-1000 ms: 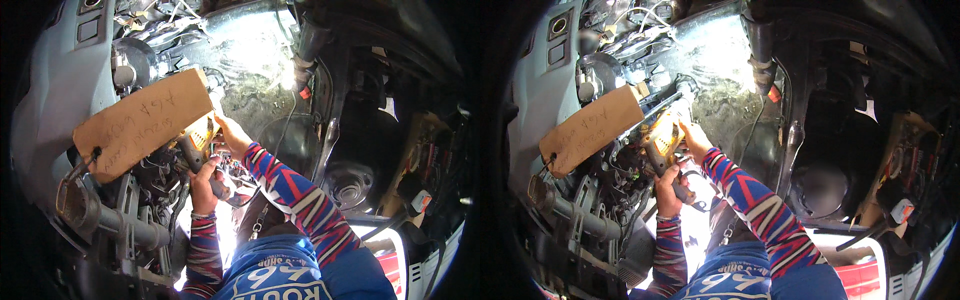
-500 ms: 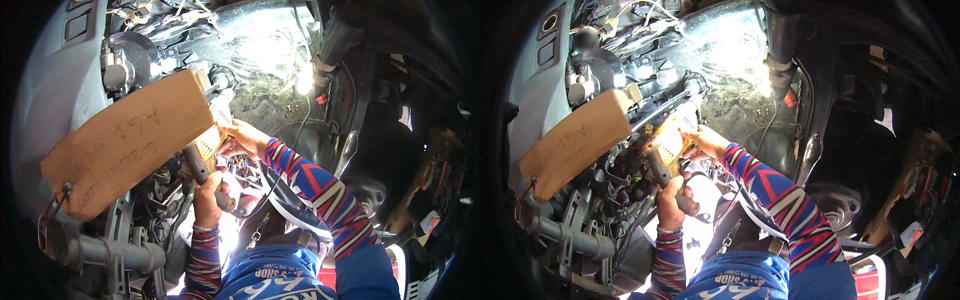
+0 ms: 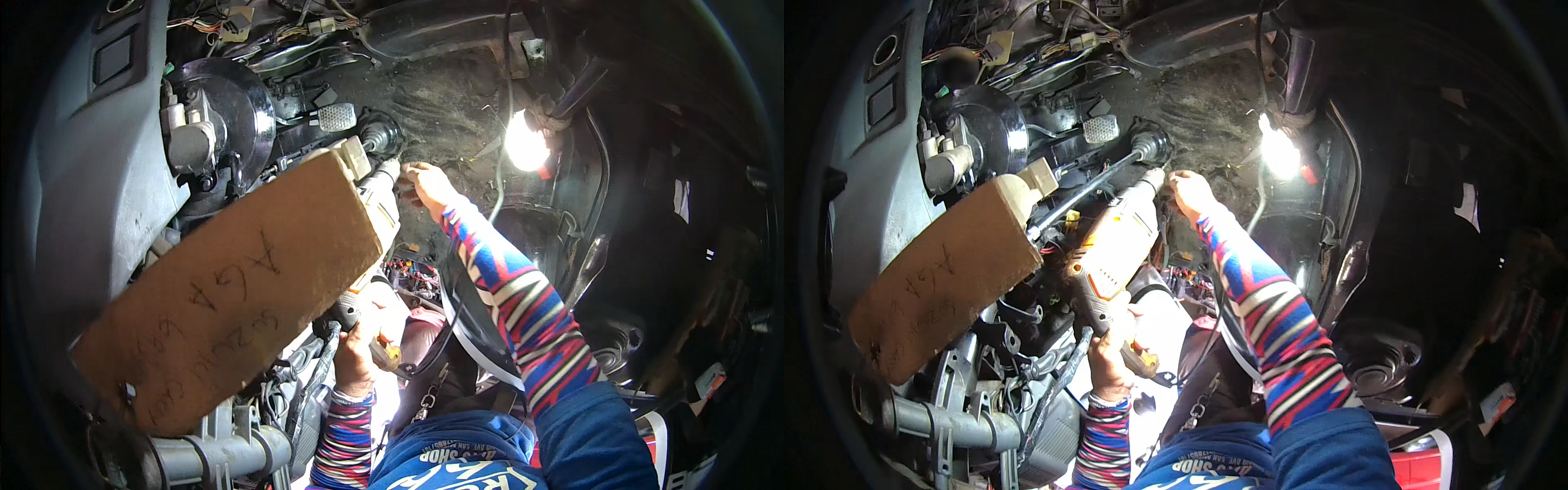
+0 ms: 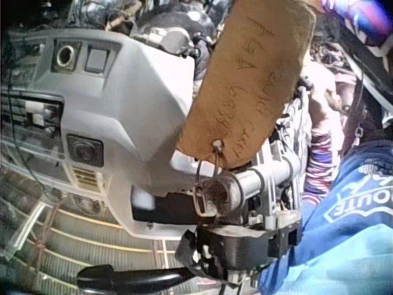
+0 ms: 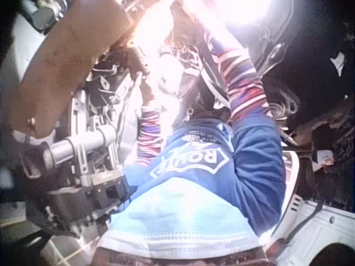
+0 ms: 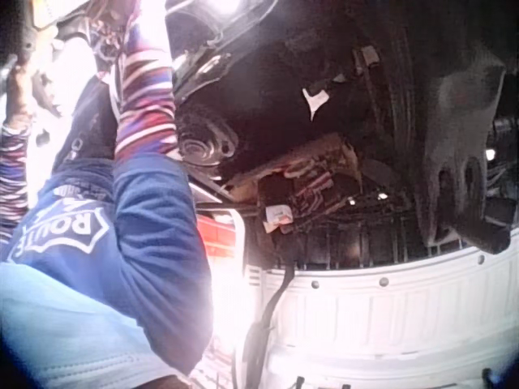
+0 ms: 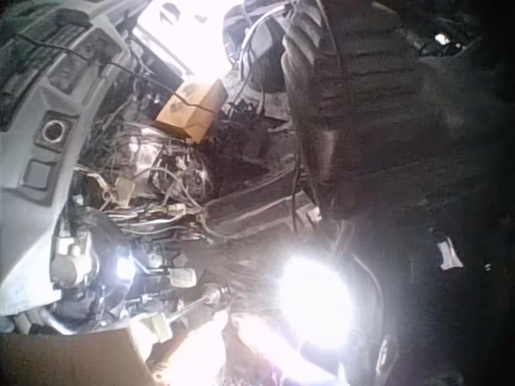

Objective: The person walks through a cluttered auto repair shop and enters a white van with its interior partially disassembled. They use a cordless drill to remove screws from the dashboard area, then switch to a screwdriver to adjust components under the dashboard. The person handles small parts and tools while working on the vehicle's interior.

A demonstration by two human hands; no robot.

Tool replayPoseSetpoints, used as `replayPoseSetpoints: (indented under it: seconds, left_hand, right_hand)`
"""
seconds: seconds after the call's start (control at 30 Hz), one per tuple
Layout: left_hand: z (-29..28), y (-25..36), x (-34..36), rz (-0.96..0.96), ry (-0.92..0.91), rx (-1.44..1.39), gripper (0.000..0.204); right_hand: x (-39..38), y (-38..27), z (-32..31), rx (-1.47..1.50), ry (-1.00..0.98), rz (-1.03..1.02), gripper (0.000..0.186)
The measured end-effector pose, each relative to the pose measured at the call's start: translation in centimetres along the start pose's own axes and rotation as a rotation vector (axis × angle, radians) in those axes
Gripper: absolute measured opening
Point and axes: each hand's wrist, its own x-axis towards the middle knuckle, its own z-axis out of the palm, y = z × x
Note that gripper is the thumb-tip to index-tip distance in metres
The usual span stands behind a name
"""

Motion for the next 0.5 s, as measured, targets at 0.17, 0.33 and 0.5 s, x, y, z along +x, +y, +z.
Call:
replayPoseSetpoints:
  seconds: [0.17, 0.33, 0.5]
  left_hand:
    - [1.1, 0.1, 0.9, -0.176, 0.085, -0.423, 0.030]
    - [1.8, 1.6, 2.0, -0.327, 0.112, -0.463, 0.031]
    - [2.5, 3.1, 3.4, -0.389, 0.192, -0.677, 0.027]
  right_hand:
    - [0.4, -1.3, 2.7, 0.142, -0.040, 0.266, 0.040]
    - [-4.1, -0.2, 6.2, 0.402, -0.021, 0.184, 0.076]
    - [-4.7, 0.1, 7.4, 0.466, 0.068, 0.128, 0.075]
